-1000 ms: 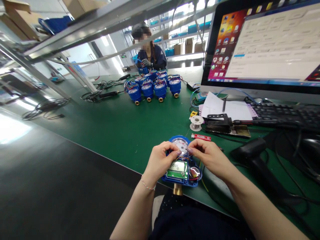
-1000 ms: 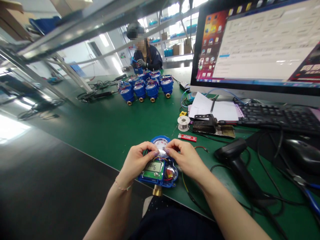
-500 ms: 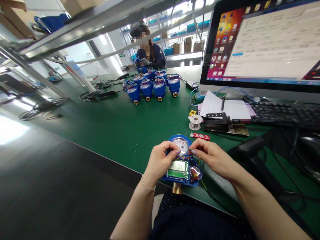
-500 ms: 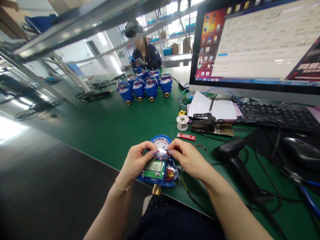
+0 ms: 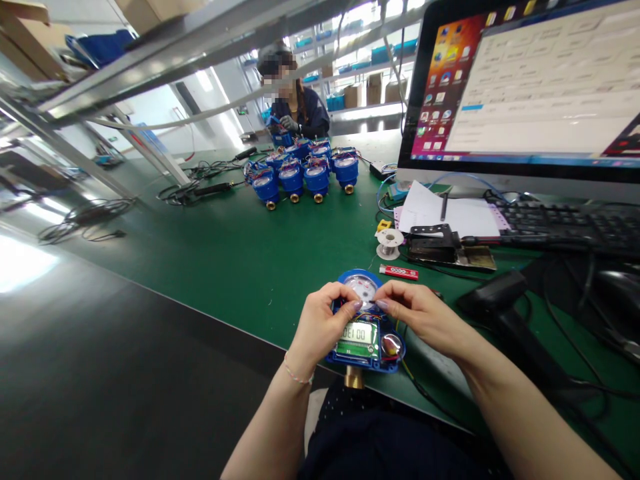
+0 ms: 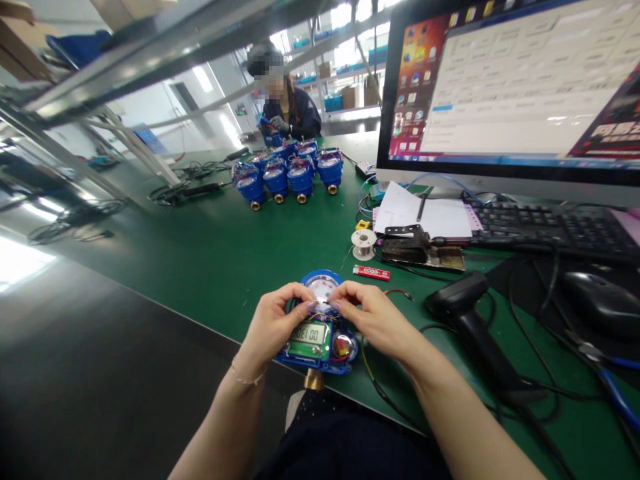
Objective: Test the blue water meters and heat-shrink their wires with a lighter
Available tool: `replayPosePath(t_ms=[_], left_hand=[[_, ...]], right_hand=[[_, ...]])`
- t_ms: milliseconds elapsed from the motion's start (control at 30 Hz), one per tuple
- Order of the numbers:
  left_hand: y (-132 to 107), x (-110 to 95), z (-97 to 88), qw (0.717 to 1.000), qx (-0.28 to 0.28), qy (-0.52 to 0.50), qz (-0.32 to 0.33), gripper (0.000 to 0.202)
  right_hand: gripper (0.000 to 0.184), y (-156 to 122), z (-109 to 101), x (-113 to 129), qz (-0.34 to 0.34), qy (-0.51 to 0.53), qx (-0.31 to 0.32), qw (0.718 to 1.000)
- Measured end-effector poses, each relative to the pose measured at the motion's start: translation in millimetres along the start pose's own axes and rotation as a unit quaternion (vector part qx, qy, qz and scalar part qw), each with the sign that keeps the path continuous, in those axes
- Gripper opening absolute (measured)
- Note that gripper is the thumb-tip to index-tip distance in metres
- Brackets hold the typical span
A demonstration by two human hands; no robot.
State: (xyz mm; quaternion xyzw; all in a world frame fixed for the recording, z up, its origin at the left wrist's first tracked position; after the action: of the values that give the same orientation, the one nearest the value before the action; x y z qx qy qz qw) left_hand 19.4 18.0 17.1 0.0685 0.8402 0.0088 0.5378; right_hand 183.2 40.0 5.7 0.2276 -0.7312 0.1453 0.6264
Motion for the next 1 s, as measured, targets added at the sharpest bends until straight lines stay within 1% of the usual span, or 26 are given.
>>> replayPosePath(t_ms=[133, 200, 267, 300, 333, 367, 400, 433, 467, 500, 533, 600, 667, 733, 800, 900, 967, 1000], left_hand=[[-1, -4, 2.3, 1.0, 0.009, 0.018, 0.018, 0.008], [-1, -5, 3.1, 0.999, 0.012, 0.026, 0.02, 0.009], [0, -4, 3.0, 0.999, 0.009, 0.034, 0.019, 0.01], [0, -3, 2.6, 0.999, 0.005, 0.035, 0.017, 0.01], [0, -3, 2.1, 0.999, 0.002, 0.035, 0.015, 0.01], [0, -2, 1.7, 0.999, -0.001, 0.034, 0.012, 0.01], [0, -1, 1.4, 0.999, -0.003, 0.031, 0.01, 0.009], [0, 0, 1.2, 1.0, -0.003, 0.028, 0.008, 0.009], [0, 0, 1.1, 1.0, -0.004, 0.025, 0.007, 0.009], [0, 0, 1.0, 1.0, -0.005, 0.022, 0.007, 0.009], [0, 0, 1.0, 1.0, -0.007, 0.02, 0.008, 0.009], [0, 0, 1.2, 1.0, -0.009, 0.016, 0.012, 0.01], [-1, 0, 1.9, 1.0, -0.01, 0.017, 0.016, 0.01], [-1, -2, 3.4, 0.999, -0.009, 0.023, 0.021, 0.009], [-1, -4, 5.8, 0.999, -0.006, 0.033, 0.029, 0.01], [-1, -8, 9.2, 0.998, 0.0, 0.055, 0.043, 0.011], [-1, -11, 10.4, 0.996, 0.009, 0.07, 0.052, 0.011], [0, -11, 10.7, 0.995, 0.016, 0.076, 0.057, 0.01]], right_hand=[[0.024, 0, 1, -2, 0.002, 0.007, -0.004, 1.0], [0.024, -1, -4, -2, -0.005, 0.012, -0.008, 1.0], [0.026, -1, -18, -3, -0.018, -0.001, -0.038, 0.999], [0.027, -1, -27, -4, -0.02, -0.034, -0.067, 0.997], [0.026, 1, -38, -7, -0.011, -0.102, -0.097, 0.99], [0.025, 3, -48, -11, 0.008, -0.194, -0.123, 0.973], [0.023, 7, -58, -17, 0.034, -0.291, -0.138, 0.946], [0.022, 12, -65, -23, 0.062, -0.378, -0.141, 0.913], [0.021, 17, -69, -31, 0.085, -0.439, -0.133, 0.885], [0.019, 23, -71, -39, 0.1, -0.475, -0.118, 0.867], [0.017, 29, -70, -47, 0.108, -0.492, -0.101, 0.858], [0.01, 40, -63, -61, 0.119, -0.507, -0.072, 0.851], [0.006, 48, -55, -72, 0.131, -0.517, -0.057, 0.844], [0.007, 53, -51, -77, 0.143, -0.511, -0.062, 0.845], [0.01, 54, -53, -75, 0.152, -0.485, -0.081, 0.857], [0.015, 43, -58, -60, 0.152, -0.407, -0.113, 0.894], [0.016, 26, -57, -46, 0.139, -0.343, -0.117, 0.922], [0.02, 15, -54, -39, 0.129, -0.296, -0.111, 0.94]])
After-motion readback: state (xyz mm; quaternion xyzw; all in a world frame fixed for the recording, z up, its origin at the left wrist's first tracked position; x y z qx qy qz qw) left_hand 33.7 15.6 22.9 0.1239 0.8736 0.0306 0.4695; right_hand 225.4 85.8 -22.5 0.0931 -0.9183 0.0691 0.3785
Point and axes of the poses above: each hand's wrist, its own y-axis towards the middle knuckle, its own z-axis out of the palm, x = y × z, the point moved 3 cm from there along y, towards the middle knuckle, and after that the axes turned 1 degree about -z, right-handed, at the moved point
